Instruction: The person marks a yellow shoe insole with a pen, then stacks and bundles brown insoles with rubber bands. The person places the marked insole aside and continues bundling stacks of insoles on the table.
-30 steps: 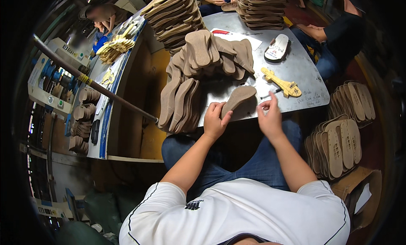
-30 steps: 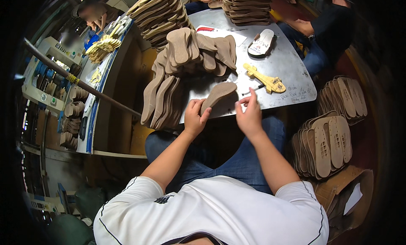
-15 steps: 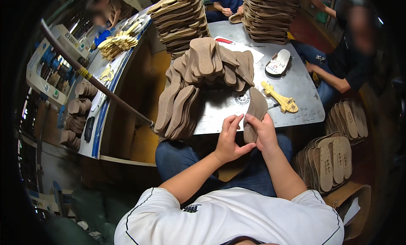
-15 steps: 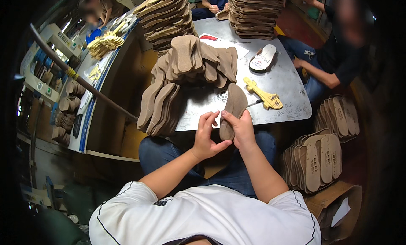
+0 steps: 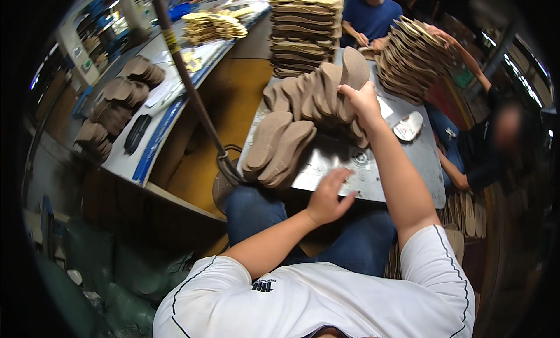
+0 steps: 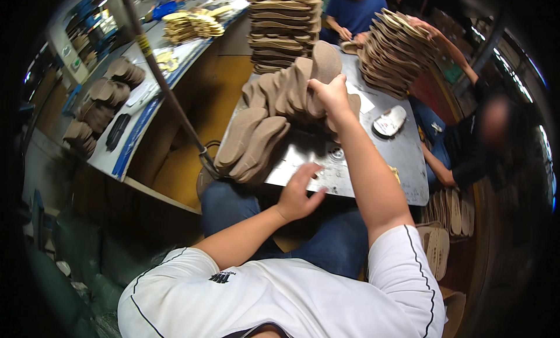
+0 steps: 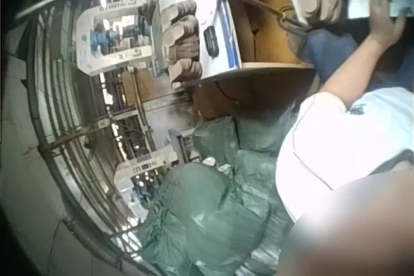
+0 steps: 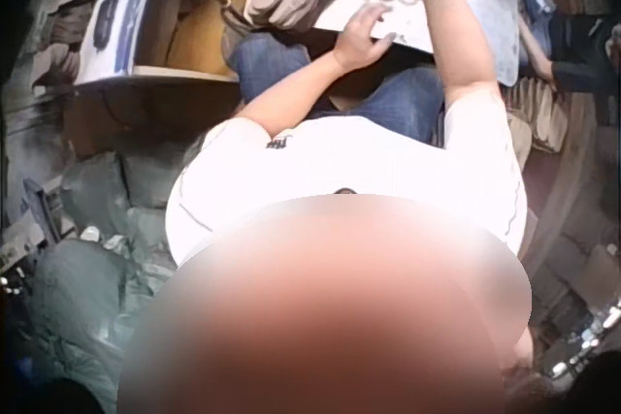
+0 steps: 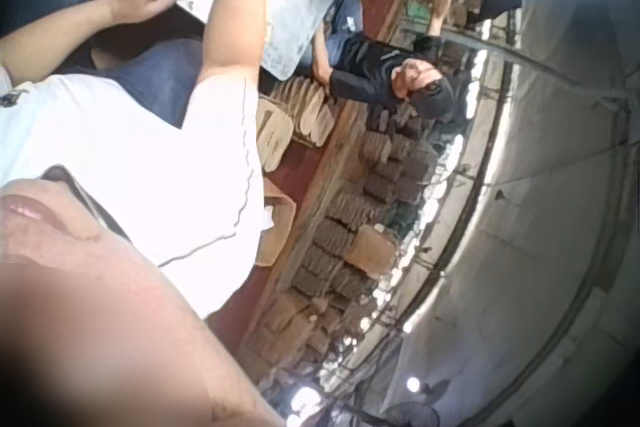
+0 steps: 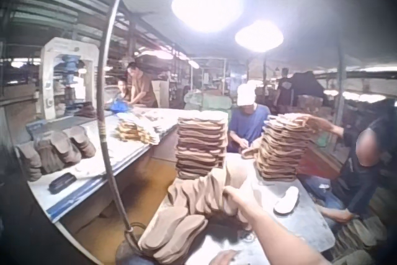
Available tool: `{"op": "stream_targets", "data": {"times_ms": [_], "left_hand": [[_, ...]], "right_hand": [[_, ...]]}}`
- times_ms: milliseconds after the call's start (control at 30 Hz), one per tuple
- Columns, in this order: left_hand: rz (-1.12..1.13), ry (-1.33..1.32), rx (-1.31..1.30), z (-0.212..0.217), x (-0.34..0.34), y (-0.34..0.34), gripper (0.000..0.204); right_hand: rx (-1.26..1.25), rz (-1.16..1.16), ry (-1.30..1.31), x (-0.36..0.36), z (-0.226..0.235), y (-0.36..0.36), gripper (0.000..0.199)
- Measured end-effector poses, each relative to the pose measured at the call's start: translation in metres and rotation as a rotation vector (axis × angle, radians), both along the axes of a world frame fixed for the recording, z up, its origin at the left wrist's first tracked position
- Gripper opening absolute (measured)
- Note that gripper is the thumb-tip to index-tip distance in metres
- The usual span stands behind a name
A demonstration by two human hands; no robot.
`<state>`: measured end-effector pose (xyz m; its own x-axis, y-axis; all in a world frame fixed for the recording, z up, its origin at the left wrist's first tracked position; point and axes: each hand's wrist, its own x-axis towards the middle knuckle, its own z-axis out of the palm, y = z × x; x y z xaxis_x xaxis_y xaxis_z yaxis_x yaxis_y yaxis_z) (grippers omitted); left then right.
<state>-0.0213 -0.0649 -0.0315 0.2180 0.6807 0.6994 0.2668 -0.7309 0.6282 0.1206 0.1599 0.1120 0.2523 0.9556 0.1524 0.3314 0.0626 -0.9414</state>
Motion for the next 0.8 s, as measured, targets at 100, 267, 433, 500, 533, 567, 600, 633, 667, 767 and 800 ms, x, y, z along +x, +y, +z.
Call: {"op": "stream_targets", "data": {"times_ms": [100,267,433,500,533,567,600,633,667,767,800], "left_hand": [[-0.118,0.151,0.066,-0.004,0.002,-0.003,0.055],[-0.241,0.194,-0.140,-0.008,0.005,-0.006,0.042],[-0.302,0.206,-0.165,-0.013,0.013,-0.010,0.039],[-0.310,0.252,-0.148,-0.016,0.015,-0.011,0.037],[-0.309,0.275,-0.126,-0.018,0.015,-0.012,0.040],[-0.301,0.276,-0.117,-0.021,0.013,-0.013,0.040],[-0.294,0.277,-0.111,-0.024,0.012,-0.014,0.041],[-0.296,0.297,-0.119,-0.027,0.010,-0.016,0.042],[-0.286,0.280,-0.119,-0.030,0.007,-0.016,0.043],[-0.258,0.290,-0.159,-0.039,0.001,-0.015,0.044],[-0.240,0.306,-0.181,-0.041,-0.001,-0.015,0.044]], "right_hand": [[-0.223,-0.135,-0.575,-0.020,-0.007,0.038,0.117],[-0.319,-0.113,-0.793,-0.039,-0.014,0.053,0.138],[-0.348,-0.083,-0.918,-0.048,-0.007,0.057,0.154],[-0.371,-0.027,-1.025,-0.051,-0.002,0.065,0.160],[-0.396,0.008,-1.079,-0.051,0.003,0.070,0.164],[-0.391,0.051,-1.044,-0.049,0.008,0.077,0.163],[-0.404,0.098,-1.009,-0.047,0.014,0.083,0.162],[-0.421,0.144,-0.969,-0.045,0.017,0.088,0.161],[-0.406,0.151,-0.982,-0.040,0.022,0.092,0.136],[-0.380,0.287,-1.018,-0.023,0.034,0.098,0.078],[-0.359,0.290,-0.969,-0.019,0.035,0.097,0.076]]}}
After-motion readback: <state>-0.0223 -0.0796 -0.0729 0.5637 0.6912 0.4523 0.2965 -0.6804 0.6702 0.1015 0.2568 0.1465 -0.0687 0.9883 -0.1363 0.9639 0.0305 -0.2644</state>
